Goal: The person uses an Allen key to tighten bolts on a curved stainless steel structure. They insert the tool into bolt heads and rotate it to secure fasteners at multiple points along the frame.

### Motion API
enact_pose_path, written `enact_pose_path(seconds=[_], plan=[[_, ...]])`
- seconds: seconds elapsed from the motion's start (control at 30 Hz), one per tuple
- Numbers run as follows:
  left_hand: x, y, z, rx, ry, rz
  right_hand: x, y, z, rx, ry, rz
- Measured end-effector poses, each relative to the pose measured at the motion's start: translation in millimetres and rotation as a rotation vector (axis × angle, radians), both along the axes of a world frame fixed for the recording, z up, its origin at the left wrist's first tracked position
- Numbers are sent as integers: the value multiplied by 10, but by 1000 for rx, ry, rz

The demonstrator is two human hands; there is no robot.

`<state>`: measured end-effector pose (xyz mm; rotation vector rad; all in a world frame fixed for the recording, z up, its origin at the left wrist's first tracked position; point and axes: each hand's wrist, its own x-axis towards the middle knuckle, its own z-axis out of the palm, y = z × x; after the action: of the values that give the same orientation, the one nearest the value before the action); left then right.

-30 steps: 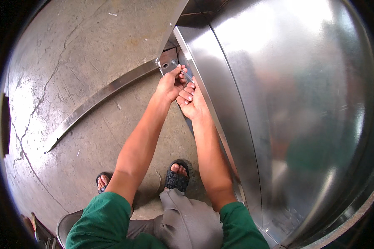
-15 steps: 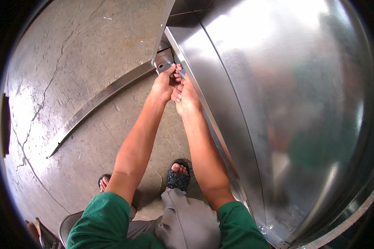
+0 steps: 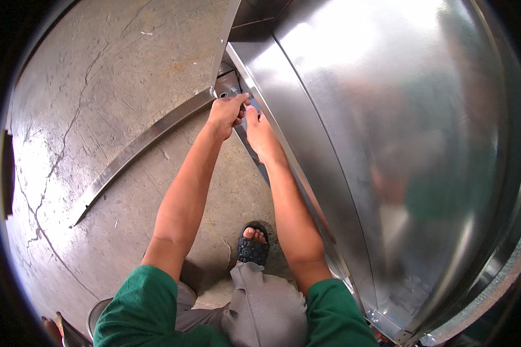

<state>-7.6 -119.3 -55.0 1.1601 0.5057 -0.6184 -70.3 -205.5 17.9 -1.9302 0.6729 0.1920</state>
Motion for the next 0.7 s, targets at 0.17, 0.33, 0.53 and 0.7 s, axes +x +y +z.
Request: enact_pose_path(seconds=[0.17, 0.33, 0.53, 0.7], plan=[[-6, 135, -2, 178, -117, -60, -62, 83, 22, -599, -134, 436], [70, 223, -31, 299, -187, -309, -125, 117, 54, -780, 15, 513], [71, 30, -85, -25, 25, -66, -240, -11, 101, -550, -187, 308], [27, -62, 21, -123, 47, 74, -220, -78, 111, 734, 120, -147]])
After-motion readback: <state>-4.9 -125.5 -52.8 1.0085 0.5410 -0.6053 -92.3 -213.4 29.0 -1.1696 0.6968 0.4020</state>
